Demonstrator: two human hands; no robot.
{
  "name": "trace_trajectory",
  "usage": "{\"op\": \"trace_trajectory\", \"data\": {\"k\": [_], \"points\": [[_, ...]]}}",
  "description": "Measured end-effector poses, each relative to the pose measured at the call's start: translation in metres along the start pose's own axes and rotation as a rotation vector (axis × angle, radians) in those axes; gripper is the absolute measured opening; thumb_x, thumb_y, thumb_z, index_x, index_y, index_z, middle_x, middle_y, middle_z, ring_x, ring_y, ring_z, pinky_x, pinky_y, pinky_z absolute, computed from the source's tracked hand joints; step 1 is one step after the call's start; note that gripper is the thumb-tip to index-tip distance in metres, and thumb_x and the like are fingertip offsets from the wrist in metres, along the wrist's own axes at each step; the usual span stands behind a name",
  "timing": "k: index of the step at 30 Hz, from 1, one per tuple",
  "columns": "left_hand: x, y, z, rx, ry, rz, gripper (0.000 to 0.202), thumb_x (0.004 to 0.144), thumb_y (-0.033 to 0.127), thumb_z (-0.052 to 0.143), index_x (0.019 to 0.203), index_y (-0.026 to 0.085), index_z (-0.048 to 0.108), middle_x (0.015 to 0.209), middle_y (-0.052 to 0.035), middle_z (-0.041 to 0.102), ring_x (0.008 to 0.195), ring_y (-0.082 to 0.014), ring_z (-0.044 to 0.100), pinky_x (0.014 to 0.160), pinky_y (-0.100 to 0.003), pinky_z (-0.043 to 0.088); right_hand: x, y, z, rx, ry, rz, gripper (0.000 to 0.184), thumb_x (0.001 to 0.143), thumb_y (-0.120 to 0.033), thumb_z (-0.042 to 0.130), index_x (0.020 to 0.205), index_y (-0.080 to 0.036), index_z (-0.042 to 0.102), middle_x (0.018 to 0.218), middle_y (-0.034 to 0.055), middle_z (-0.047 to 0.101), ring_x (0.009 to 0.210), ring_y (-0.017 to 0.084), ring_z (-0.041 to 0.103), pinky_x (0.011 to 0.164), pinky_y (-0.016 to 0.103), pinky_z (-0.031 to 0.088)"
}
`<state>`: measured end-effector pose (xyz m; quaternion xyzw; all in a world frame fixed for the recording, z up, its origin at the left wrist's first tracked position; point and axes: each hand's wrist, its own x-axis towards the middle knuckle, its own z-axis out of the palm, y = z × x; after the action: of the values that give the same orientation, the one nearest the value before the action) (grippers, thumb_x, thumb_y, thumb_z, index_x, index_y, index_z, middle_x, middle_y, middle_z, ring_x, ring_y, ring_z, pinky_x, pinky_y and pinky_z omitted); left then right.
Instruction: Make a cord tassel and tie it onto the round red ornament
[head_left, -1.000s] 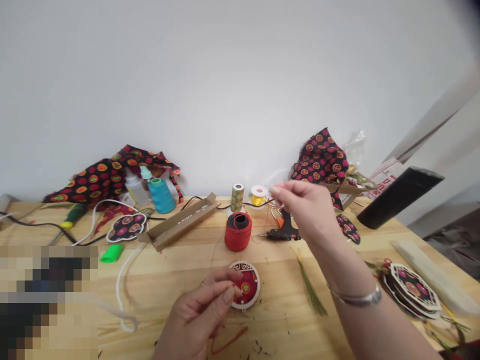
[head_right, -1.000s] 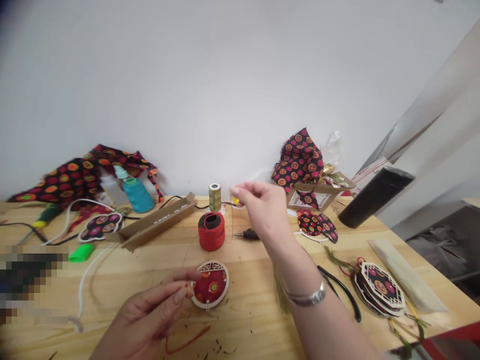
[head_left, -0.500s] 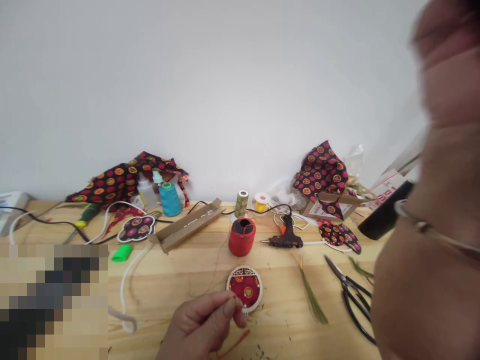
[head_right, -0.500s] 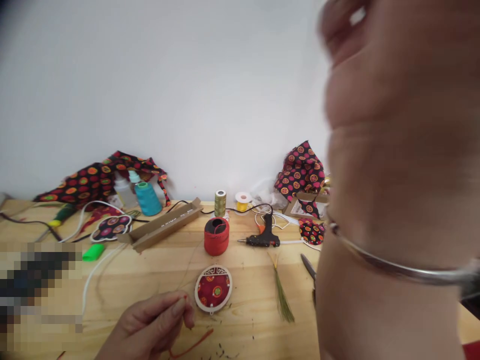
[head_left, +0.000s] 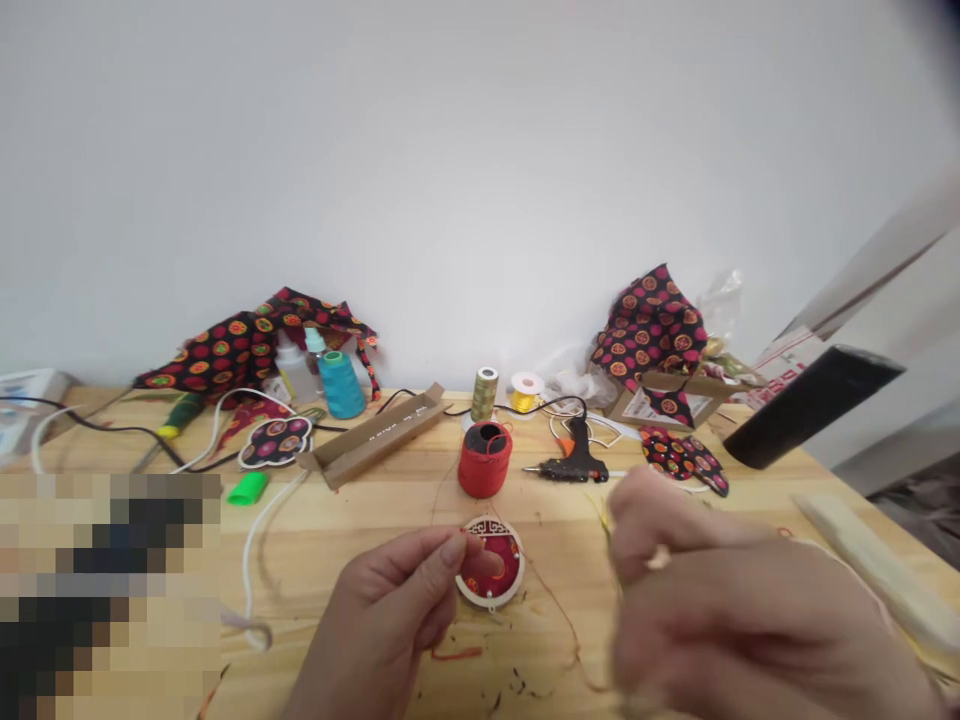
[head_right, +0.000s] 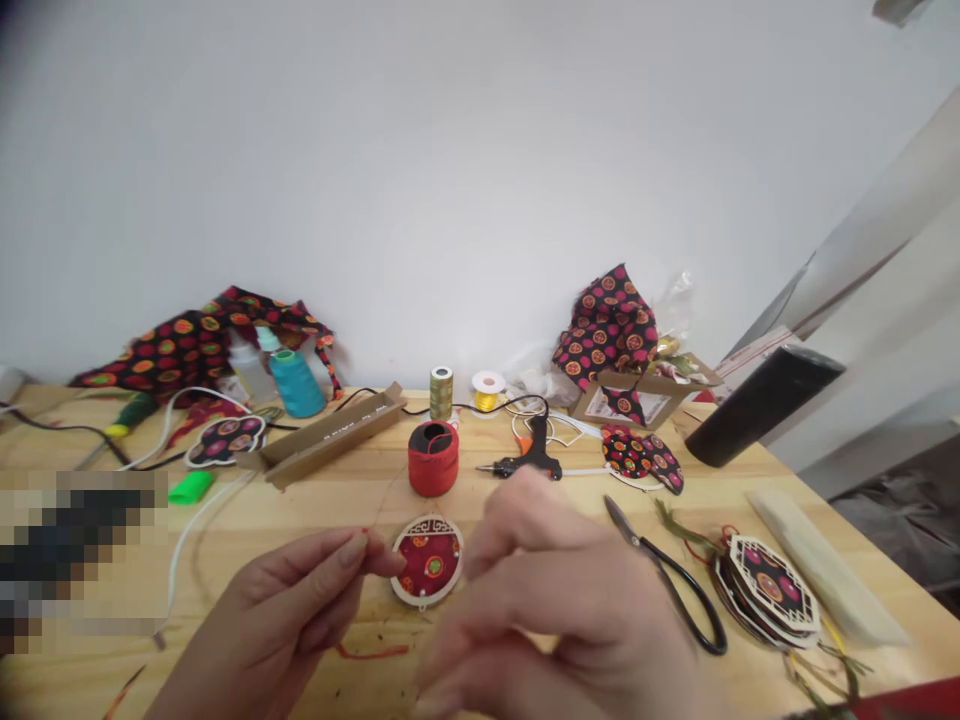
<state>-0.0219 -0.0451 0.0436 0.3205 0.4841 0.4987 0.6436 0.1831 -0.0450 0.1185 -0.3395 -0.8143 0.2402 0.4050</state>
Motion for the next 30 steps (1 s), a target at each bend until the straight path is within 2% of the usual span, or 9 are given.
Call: {"op": "trace_trajectory", "data": {"k": [1,2,5,7,11,16,19,23,30], "points": [[0.000,-0.001,0.004,-0.006,-0.019,-0.031,0.025,0.071,0.038,0.071,0.072,0.014,0.074,0.043,0.0070,0.038,0.045,-0.0070,0.022,0.044,-0.022,0.015,-0.003,0.005,0.012,0.009,-0.046,0.040,0.017,0.080,-0.025,0.068,0.063,-0.024,0.070,0.064,0.0015,0.055,0.065,0.014,0.054,0.061,0.026,0.047],[0.000,-0.002,0.008,-0.010,-0.041,-0.064,0.024,0.072,0.037,0.071,0.071,0.014,0.074,0.044,0.0073,0.038,0.044,-0.0063,0.020,0.044,-0.022,0.014,-0.004,0.011,0.024,0.021,-0.029,0.056,0.014,0.077,-0.019,0.070,0.063,-0.022,0.070,0.062,0.0013,0.054,0.066,0.014,0.053,0.060,0.026,0.046],[0.001,-0.008,0.017,-0.012,-0.084,-0.122,0.023,0.072,0.035,0.071,0.065,0.013,0.072,0.044,0.0082,0.036,0.042,-0.0047,0.018,0.043,-0.021,0.011,-0.007,0.033,0.050,0.032,0.096,0.128,0.010,0.072,-0.011,0.073,0.066,-0.019,0.072,0.062,0.0011,0.055,0.068,0.015,0.051,0.061,0.027,0.044],[0.002,-0.012,0.020,0.001,-0.103,-0.150,0.024,0.073,0.035,0.070,0.064,0.013,0.072,0.042,0.0089,0.034,0.042,-0.0046,0.017,0.042,-0.022,0.010,-0.010,0.044,0.058,0.054,0.156,0.161,0.010,0.070,-0.009,0.074,0.067,-0.018,0.072,0.062,0.0004,0.056,0.068,0.014,0.050,0.063,0.027,0.043],[0.004,-0.016,0.023,0.024,-0.129,-0.215,0.027,0.075,0.039,0.067,0.072,0.013,0.074,0.039,0.0089,0.034,0.040,-0.0050,0.016,0.041,-0.023,0.009,-0.014,0.054,0.059,0.109,0.200,0.229,0.012,0.069,-0.008,0.075,0.067,-0.019,0.072,0.062,-0.0012,0.056,0.068,0.013,0.050,0.062,0.026,0.042],[0.005,-0.016,0.027,0.023,-0.120,-0.204,0.024,0.072,0.035,0.070,0.071,0.012,0.074,0.052,0.0016,0.055,0.040,-0.0026,0.021,0.042,-0.022,0.010,-0.016,0.058,0.059,0.159,0.194,0.275,0.014,0.069,-0.007,0.074,0.068,-0.021,0.072,0.063,-0.0016,0.056,0.070,0.014,0.051,0.063,0.027,0.042],[0.006,-0.018,0.027,0.032,-0.115,-0.220,0.025,0.069,0.036,0.072,0.067,0.012,0.073,0.060,-0.0024,0.062,0.039,-0.0016,0.023,0.043,-0.022,0.010,-0.017,0.060,0.060,0.182,0.176,0.307,0.014,0.070,-0.007,0.073,0.068,-0.022,0.072,0.064,-0.0015,0.056,0.070,0.014,0.052,0.064,0.028,0.042],[0.007,-0.023,0.025,0.038,-0.115,-0.227,0.028,0.069,0.037,0.072,0.058,0.012,0.069,0.054,-0.0001,0.058,0.039,-0.0022,0.024,0.042,-0.023,0.010,-0.018,0.062,0.060,0.233,0.164,0.375,0.013,0.067,-0.009,0.076,0.067,-0.021,0.071,0.067,-0.0016,0.057,0.071,0.014,0.054,0.065,0.027,0.043],[0.007,-0.023,0.028,0.044,-0.092,-0.220,0.028,0.066,0.037,0.074,0.056,0.013,0.065,0.050,0.0038,0.052,0.040,-0.0025,0.026,0.041,-0.021,0.012,-0.020,0.064,0.060,0.322,0.142,0.441,0.012,0.067,-0.010,0.076,0.070,-0.020,0.070,0.071,-0.0016,0.059,0.074,0.014,0.056,0.071,0.027,0.044]]}}
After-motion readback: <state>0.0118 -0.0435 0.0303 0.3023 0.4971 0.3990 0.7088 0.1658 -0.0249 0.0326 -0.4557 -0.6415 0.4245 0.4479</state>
